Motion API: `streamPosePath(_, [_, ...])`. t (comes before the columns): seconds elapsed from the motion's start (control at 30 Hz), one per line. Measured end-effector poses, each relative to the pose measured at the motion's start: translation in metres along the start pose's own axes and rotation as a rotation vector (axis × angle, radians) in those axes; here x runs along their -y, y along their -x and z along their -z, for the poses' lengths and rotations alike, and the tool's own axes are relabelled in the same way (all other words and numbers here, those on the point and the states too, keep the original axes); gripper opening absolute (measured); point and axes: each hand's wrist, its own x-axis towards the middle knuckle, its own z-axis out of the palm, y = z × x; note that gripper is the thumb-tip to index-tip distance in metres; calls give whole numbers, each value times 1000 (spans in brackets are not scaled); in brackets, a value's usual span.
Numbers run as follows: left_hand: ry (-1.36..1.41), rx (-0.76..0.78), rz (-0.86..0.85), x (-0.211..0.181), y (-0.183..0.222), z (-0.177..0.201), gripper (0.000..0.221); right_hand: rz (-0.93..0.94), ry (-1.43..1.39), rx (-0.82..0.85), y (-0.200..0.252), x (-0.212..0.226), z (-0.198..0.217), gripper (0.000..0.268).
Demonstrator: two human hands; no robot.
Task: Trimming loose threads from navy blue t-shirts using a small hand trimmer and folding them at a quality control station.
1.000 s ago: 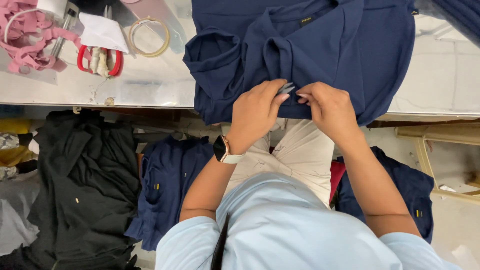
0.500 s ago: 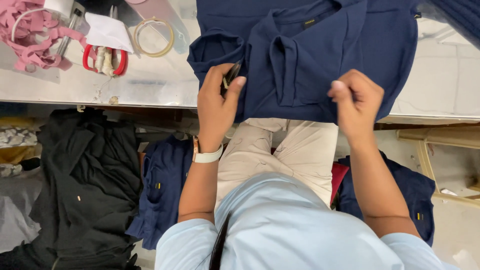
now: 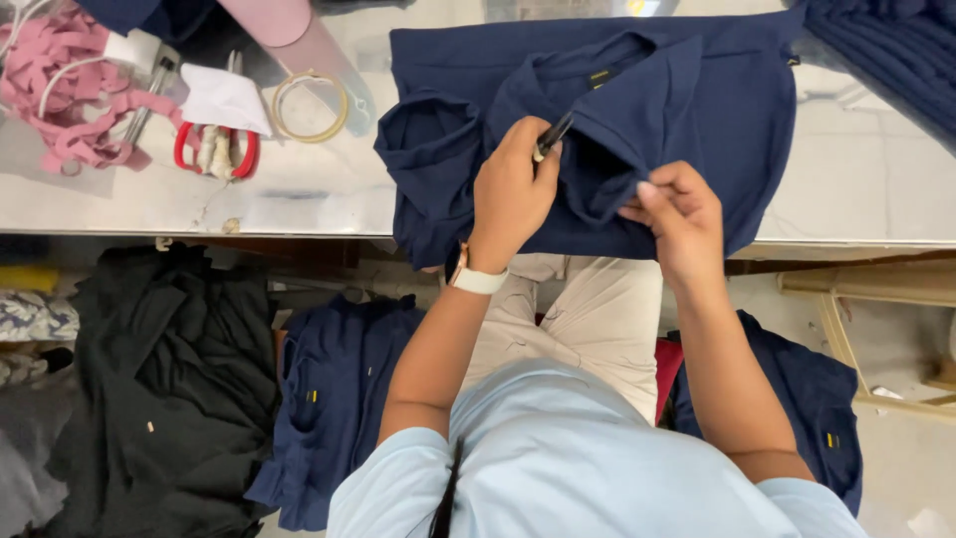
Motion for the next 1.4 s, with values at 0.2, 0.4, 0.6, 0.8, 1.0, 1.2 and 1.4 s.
streamPosePath(0.2, [1094,165,83,21,22,-33,4,-239,-1078,-25,19,-19,37,10])
streamPosePath(0.4, [1793,314,439,24,30,-26,7,-392,-1333,-163,25,24,19,23])
streamPosePath(0.6, [1249,69,401,12,27,-19,10,-334,-1271,-92,28,30,11,19])
streamPosePath(0.8, [495,-172,-246,-36,30,1,15,-284,-1194,-68,33,30,0,12])
streamPosePath(1.0, [227,-161,-504,-44,34,-7,16,-241,-1092,-28,37,27,-6,11])
streamPosePath(1.2, [74,-175,-717,-61,25,2,16,-166,-942,-39,38,28,-13,8])
streamPosePath(1.4, [718,116,-402,-59,11,26,6,-206,-961,-39,41,20,-9,8])
